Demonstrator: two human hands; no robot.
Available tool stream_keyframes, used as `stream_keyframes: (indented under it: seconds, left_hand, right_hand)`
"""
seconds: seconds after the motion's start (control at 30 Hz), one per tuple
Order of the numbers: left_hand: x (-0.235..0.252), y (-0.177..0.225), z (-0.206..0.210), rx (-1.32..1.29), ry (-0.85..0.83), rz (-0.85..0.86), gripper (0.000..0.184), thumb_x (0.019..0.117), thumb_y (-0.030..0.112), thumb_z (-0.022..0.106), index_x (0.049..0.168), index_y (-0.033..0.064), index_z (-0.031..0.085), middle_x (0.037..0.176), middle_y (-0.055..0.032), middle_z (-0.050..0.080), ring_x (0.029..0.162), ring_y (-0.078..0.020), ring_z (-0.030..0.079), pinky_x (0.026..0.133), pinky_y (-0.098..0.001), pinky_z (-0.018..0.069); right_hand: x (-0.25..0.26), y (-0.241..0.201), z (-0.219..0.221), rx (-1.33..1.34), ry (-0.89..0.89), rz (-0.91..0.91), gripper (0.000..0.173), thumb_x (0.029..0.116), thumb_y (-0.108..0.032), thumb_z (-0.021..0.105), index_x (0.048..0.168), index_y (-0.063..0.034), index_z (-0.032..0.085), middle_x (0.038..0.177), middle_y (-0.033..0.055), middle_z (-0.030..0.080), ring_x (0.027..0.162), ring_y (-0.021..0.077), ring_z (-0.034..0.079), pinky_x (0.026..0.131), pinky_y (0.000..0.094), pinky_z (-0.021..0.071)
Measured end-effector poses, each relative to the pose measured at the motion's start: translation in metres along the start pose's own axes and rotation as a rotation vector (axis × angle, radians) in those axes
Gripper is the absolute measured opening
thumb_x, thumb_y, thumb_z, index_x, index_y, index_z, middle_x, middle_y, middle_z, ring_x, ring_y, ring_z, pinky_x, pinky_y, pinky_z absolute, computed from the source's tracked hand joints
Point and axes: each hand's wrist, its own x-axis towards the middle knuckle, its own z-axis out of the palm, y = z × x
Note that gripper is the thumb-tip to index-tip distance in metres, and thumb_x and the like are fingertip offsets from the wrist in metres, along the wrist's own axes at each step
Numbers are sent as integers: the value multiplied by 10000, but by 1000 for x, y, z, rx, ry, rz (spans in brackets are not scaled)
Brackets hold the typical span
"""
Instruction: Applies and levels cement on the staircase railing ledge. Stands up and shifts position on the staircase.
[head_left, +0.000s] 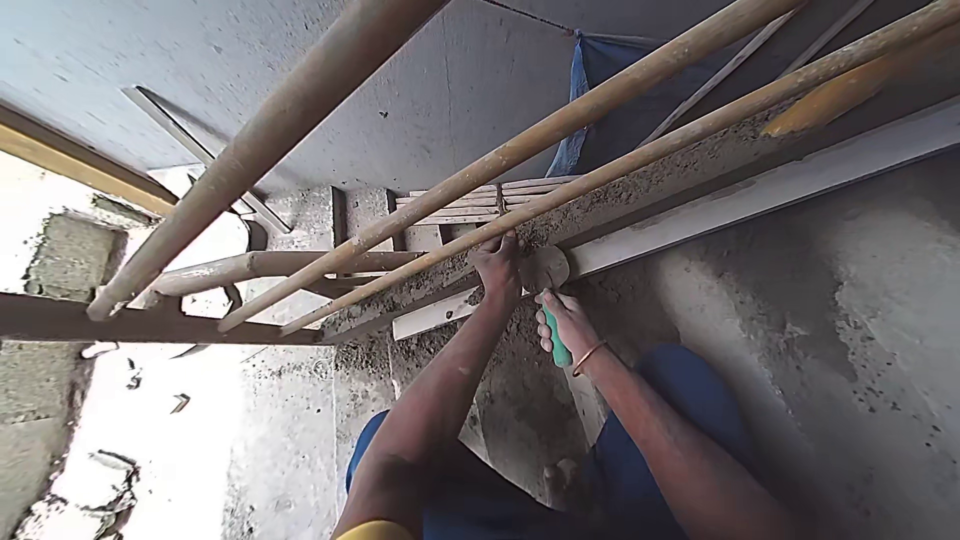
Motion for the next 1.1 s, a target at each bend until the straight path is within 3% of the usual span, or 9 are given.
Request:
stream_keyframes:
  seconds: [0.17,0.37,0.5,0.63,0.73,0.83,0.9,1.03,1.1]
  left_hand:
    - [0,1,2,2,-4,7,62,944,45,709,1001,21,719,898,-95,723,767,-188,685,751,-372,599]
    - [-1,0,0,26,-34,44,68,952,62,705,1010,30,720,909,-80,723,792,-181,687,789,-378,599]
    - [-2,-1,-1,22,-29,42,51,947,48,708,993,29,716,902,-84,722,790,-185,690,782,-377,602]
    - [-15,7,-6,97,-29,43,48,981,57,663,998,28,698,898,-90,701,756,-175,675,695,-345,597]
    - [-29,20,-23,166,-46,120,68,971,0,643,1012,-4,698,893,-109,705,744,-187,678,692,-354,603]
    - [-42,38,-44,285,-61,194,58,975,2,625,978,9,683,820,-84,694,651,-146,640,620,-308,570]
    - [-46,49,-57,321,-69,218,64,980,17,612,955,29,670,765,-68,674,604,-127,608,575,-274,530]
    - [-40,54,-74,352,-35,203,49,986,32,623,958,35,663,759,-63,669,628,-143,630,605,-303,557]
    - [-38,53,-75,371,-17,177,41,982,29,635,954,31,664,775,-64,673,638,-142,629,615,-304,557]
  right_hand:
    - [-6,-1,-2,15,-9,20,368,1138,-323,371,1274,-15,519,700,47,509,462,124,527,408,261,508]
    - [3,-7,0,16,-17,15,347,1137,-326,375,1188,-16,523,707,49,521,461,120,526,415,256,510]
    - [2,-6,1,19,-13,11,342,1135,-324,383,1195,-17,522,705,48,515,459,121,523,413,258,510]
    - [-13,8,-2,-34,-54,33,365,1137,-326,367,1274,-21,511,704,38,508,465,118,534,415,260,517]
    - [-30,26,-4,-90,-79,55,364,1135,-321,375,1306,-28,504,702,38,505,465,125,529,426,272,522]
    - [-36,33,-14,-414,-189,97,300,1120,-312,406,1205,-47,518,707,49,540,475,145,564,467,301,552]
    - [-40,28,-16,-476,-184,133,316,1122,-344,413,1199,-61,530,709,42,530,469,140,551,456,297,541]
    - [-36,20,-19,-264,-58,-21,361,1130,-309,373,1326,-31,495,694,36,507,459,133,532,431,290,531]
    - [-33,25,-26,-379,-77,-90,357,1119,-274,370,1323,-13,502,788,67,587,565,154,616,538,302,587]
